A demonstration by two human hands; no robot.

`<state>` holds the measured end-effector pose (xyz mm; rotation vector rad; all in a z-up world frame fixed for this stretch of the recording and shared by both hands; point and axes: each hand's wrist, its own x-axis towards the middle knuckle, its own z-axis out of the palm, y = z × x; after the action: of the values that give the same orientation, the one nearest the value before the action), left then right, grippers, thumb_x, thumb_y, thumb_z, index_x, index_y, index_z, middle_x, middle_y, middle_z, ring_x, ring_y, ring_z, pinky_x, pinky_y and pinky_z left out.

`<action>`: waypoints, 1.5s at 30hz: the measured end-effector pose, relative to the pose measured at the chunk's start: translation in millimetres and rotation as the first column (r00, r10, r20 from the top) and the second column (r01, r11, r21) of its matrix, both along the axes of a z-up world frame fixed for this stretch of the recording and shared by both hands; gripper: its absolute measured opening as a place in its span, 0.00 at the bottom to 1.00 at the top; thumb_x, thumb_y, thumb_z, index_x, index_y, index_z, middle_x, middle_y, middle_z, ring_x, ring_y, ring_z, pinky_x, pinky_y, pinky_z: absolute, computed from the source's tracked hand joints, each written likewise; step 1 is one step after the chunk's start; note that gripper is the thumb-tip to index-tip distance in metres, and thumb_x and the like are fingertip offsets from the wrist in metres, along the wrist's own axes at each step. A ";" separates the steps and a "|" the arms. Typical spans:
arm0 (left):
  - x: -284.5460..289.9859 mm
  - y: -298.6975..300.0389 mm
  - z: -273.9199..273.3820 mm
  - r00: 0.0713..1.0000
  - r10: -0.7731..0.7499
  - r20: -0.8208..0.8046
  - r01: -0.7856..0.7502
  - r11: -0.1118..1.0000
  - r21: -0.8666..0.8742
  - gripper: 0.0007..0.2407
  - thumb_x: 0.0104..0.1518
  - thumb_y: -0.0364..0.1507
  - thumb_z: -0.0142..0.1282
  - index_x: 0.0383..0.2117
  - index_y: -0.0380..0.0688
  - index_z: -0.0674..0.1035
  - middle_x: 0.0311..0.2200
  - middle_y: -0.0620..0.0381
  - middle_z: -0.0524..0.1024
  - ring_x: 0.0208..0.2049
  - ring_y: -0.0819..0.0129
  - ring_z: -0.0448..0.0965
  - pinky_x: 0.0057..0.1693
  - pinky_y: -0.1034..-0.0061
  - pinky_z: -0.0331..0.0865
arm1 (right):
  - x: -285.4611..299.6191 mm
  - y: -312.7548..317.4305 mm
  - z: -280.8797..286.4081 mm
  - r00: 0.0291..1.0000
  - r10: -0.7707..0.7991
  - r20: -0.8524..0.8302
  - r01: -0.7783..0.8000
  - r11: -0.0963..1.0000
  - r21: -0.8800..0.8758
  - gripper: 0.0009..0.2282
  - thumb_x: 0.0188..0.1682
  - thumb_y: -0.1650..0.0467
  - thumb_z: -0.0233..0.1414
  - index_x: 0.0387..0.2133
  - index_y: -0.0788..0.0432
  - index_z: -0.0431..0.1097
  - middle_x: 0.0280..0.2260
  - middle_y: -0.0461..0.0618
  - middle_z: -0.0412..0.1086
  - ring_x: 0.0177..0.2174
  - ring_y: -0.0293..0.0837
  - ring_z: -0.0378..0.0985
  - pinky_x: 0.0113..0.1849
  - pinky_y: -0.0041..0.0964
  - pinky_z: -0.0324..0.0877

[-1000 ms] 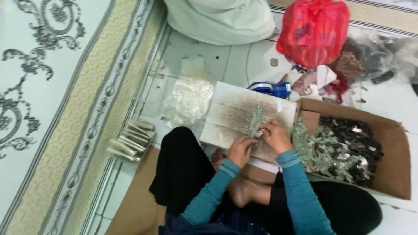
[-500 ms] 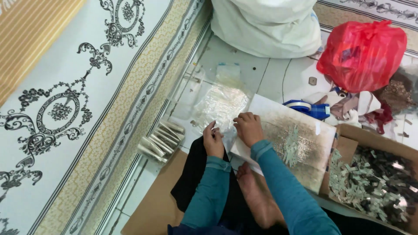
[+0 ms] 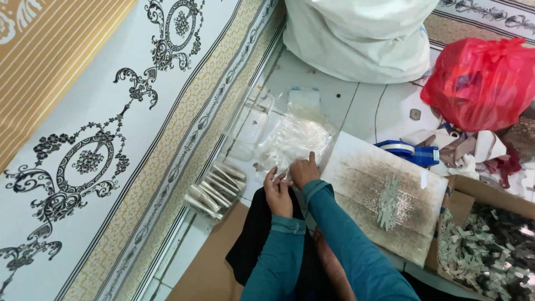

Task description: Picking up small metal parts from a board and placing them into a small plastic bag for packaging.

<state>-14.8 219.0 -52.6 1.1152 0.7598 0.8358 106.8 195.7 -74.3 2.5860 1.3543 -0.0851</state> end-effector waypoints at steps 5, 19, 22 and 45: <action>3.8 0.8 -17.3 0.999 0.032 0.028 -0.032 0.999 0.017 0.20 0.62 0.13 0.44 0.62 0.37 0.66 0.60 0.44 0.62 0.52 0.56 0.76 0.47 0.75 0.83 | 14.7 -3.4 -35.8 0.998 -0.034 -0.050 0.040 0.989 0.141 0.08 0.52 0.71 0.47 0.23 0.53 0.70 0.23 0.50 0.74 0.29 0.50 0.81 0.56 0.71 0.51; -1.3 3.7 -12.2 0.999 0.034 -0.033 -0.034 0.999 0.007 0.17 0.67 0.20 0.40 0.62 0.45 0.67 0.50 0.47 0.72 0.37 0.69 0.79 0.49 0.71 0.82 | 33.8 -25.7 29.1 0.916 -0.178 -0.358 0.324 0.856 0.402 0.07 0.57 0.62 0.49 0.40 0.45 0.73 0.39 0.45 0.76 0.45 0.47 0.79 0.54 0.57 0.61; -1.8 3.6 -14.2 0.999 0.037 -0.008 -0.038 0.998 -0.043 0.15 0.68 0.23 0.40 0.59 0.45 0.71 0.50 0.45 0.75 0.34 0.69 0.82 0.45 0.72 0.81 | 20.4 -73.5 108.2 0.547 0.033 -0.836 0.741 0.445 0.503 0.12 0.55 0.64 0.54 0.47 0.57 0.74 0.45 0.63 0.76 0.49 0.62 0.77 0.53 0.63 0.64; -41.9 -44.8 119.8 0.863 -0.471 0.183 0.502 0.758 -0.417 0.24 0.54 0.18 0.63 0.59 0.40 0.73 0.32 0.48 0.82 0.27 0.70 0.82 0.29 0.87 0.79 | 28.5 -315.8 11.6 -0.018 0.922 -0.387 0.996 -0.018 -0.089 0.10 0.49 0.77 0.47 0.38 0.64 0.75 0.40 0.61 0.78 0.46 0.64 0.81 0.52 0.68 0.71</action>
<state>-56.7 174.2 67.2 0.7973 0.5275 0.2232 135.3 -120.1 -62.7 -0.4726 0.0105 0.6419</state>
